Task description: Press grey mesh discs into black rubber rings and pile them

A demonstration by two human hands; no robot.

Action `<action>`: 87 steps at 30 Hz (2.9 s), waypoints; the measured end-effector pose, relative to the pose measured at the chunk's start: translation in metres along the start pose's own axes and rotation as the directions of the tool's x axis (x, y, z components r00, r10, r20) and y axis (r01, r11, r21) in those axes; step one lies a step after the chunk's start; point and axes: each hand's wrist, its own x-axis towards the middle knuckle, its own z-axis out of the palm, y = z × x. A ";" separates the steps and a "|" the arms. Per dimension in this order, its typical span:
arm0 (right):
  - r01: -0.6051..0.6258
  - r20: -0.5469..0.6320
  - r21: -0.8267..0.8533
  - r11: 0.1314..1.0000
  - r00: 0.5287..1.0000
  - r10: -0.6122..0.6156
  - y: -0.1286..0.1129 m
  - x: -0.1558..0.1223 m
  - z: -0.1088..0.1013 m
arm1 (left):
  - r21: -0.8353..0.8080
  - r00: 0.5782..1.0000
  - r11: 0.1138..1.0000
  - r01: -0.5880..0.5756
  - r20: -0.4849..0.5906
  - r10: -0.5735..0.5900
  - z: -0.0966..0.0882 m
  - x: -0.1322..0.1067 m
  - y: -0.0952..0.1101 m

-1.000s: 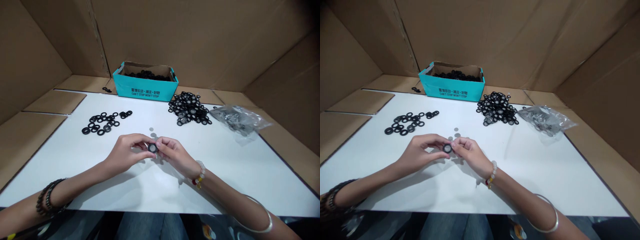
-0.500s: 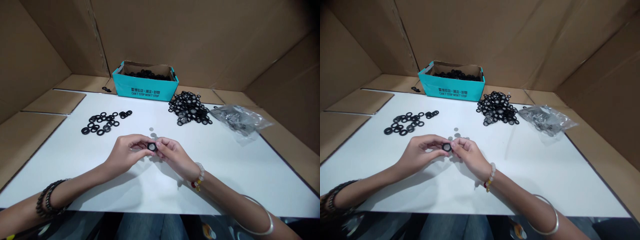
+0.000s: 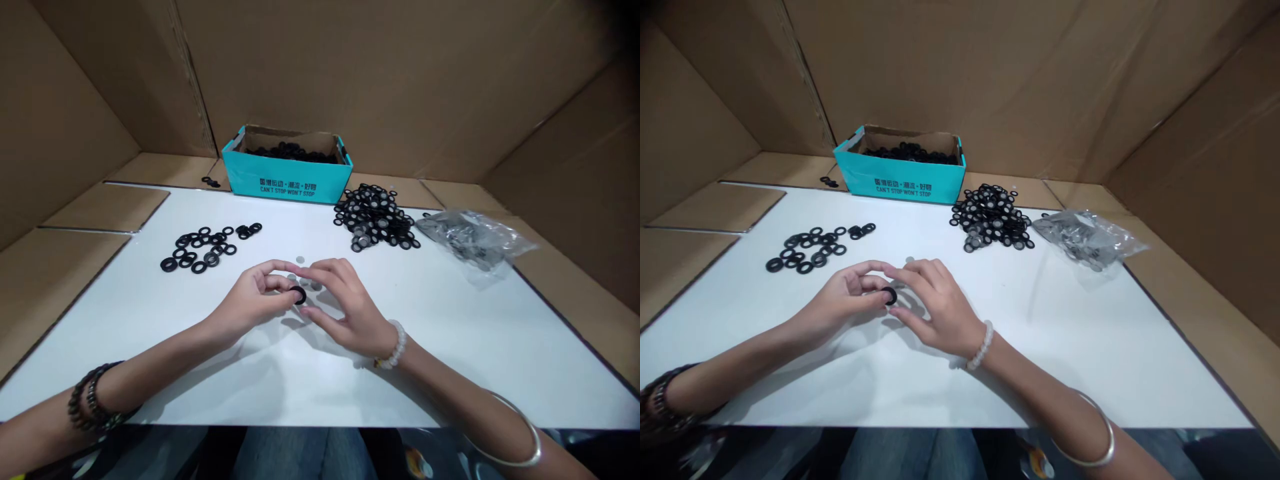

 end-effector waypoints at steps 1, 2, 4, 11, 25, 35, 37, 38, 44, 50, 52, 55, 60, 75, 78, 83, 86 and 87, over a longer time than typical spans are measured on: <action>0.042 0.014 -0.052 0.998 0.999 -0.041 0.001 0.000 -0.001 | -0.027 1.000 1.000 0.011 0.005 -0.011 0.000 0.000 -0.001; 0.069 0.018 -0.091 0.993 0.998 -0.068 0.001 0.000 -0.002 | -0.056 1.000 0.998 0.019 0.008 -0.019 -0.001 0.001 -0.002; 0.097 0.002 -0.128 0.987 0.995 -0.097 0.001 0.001 -0.002 | -0.103 0.999 0.994 0.037 0.012 -0.036 -0.001 0.002 -0.005; -0.018 -0.186 -0.171 0.985 0.982 -0.015 -0.008 0.000 0.012 | -0.111 0.997 0.991 0.078 0.014 -0.077 0.000 0.001 -0.011; -0.507 -0.245 -0.628 0.590 0.849 0.468 0.105 -0.007 -0.038 | 0.989 0.751 0.149 0.010 -0.106 0.652 -0.109 0.064 0.008; -0.249 0.046 -0.450 0.858 0.953 0.300 0.053 0.006 -0.001 | 0.934 0.739 0.353 -0.062 -0.195 0.645 -0.117 0.073 0.002; -0.260 0.089 -0.398 0.880 0.943 0.320 0.048 0.009 0.007 | 0.901 0.721 0.429 -0.069 -0.252 0.645 -0.118 0.072 0.004; -0.276 0.102 -0.375 0.885 0.937 0.335 0.047 0.010 0.010 | 0.878 0.710 0.473 -0.074 -0.287 0.643 -0.117 0.071 0.005; -0.296 0.161 -0.249 0.922 0.926 0.340 0.048 0.021 0.022 | 0.651 0.740 0.735 -0.190 -0.396 0.543 -0.087 0.061 0.007; -0.351 0.120 -0.137 0.926 0.922 0.368 0.051 0.023 0.022 | 0.352 0.892 0.898 -0.266 -0.264 0.368 -0.046 0.044 0.008; -0.389 0.101 -0.077 0.918 0.913 0.395 0.051 0.022 0.021 | 0.252 0.926 0.936 -0.246 -0.223 0.304 -0.039 0.040 0.007; -0.451 0.089 0.022 0.892 0.890 0.447 0.052 0.019 0.019 | 0.189 0.956 0.963 -0.191 -0.188 0.227 -0.034 0.037 0.002; -0.552 0.140 0.472 0.687 0.817 0.559 0.044 0.015 0.019 | 0.163 0.963 0.972 -0.168 -0.183 0.197 -0.027 0.034 -0.008; -0.530 0.122 0.539 0.655 0.818 0.561 0.024 0.012 0.021 | 0.263 0.983 0.954 -0.142 -0.073 0.166 -0.009 0.017 -0.004; -0.529 0.152 0.562 0.636 0.822 0.549 0.023 0.013 0.019 | 0.258 0.988 0.962 -0.092 -0.095 0.120 -0.008 0.016 -0.003; -0.574 0.272 0.646 0.503 0.789 0.551 0.023 0.014 0.017 | 0.231 0.990 0.967 -0.106 -0.061 0.124 -0.004 0.013 -0.001; -0.605 0.343 0.667 0.435 0.768 0.541 0.022 0.015 0.014 | 0.200 0.993 0.974 -0.104 -0.033 0.113 -0.004 0.013 -0.001; -0.607 0.355 0.669 0.428 0.768 0.533 0.022 0.015 0.012 | 0.196 0.994 0.976 -0.099 -0.033 0.107 -0.004 0.013 -0.001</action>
